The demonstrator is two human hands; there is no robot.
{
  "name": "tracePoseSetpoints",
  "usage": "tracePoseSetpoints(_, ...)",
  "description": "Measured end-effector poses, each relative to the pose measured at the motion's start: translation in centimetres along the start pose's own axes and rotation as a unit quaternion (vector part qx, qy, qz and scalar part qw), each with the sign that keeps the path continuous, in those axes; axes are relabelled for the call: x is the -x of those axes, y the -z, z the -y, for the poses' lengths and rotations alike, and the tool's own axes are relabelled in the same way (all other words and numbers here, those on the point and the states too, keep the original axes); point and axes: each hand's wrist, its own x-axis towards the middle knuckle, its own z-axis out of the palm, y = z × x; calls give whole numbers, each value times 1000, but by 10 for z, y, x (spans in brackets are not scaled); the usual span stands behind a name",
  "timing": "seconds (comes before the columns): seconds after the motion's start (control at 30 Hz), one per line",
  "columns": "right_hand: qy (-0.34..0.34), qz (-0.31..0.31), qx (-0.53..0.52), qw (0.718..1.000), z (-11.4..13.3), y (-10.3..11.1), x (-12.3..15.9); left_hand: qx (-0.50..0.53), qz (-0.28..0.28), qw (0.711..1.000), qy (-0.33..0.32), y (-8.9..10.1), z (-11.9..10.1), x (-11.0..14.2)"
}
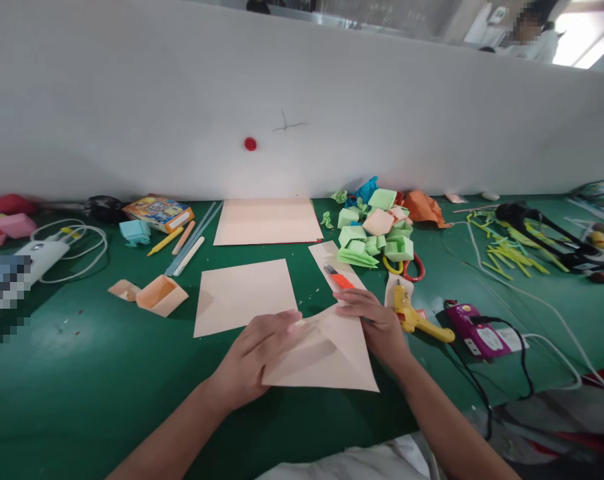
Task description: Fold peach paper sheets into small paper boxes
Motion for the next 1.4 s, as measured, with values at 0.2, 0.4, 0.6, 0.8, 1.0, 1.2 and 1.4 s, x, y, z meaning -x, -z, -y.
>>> tracePoseSetpoints(0.2,58,24,65,996,-2,6,0,-32,95,993,-60,5,12,4)
tracePoseSetpoints(0.4,119,59,221,966,12,8,7,-101,74,985,-117,10,-2,0)
tracePoseSetpoints(0.6,157,79,259,950,40,7,16,-141,46,982,-121,15,-3,-1)
tracePoseSetpoints(0.8,183,152,230,944,53,13,11,-143,17,985,-100,15,1,-3)
tracePoseSetpoints(1.0,167,104,172,965,54,10,7,-131,18,986,-106,15,-3,-6)
tracePoseSetpoints(1.2,198,98,209,953,35,12,2,-119,44,987,-99,10,9,-1)
tracePoseSetpoints(1.4,156,209,260,930,14,15,15,-85,169,979,-81,4,25,6)
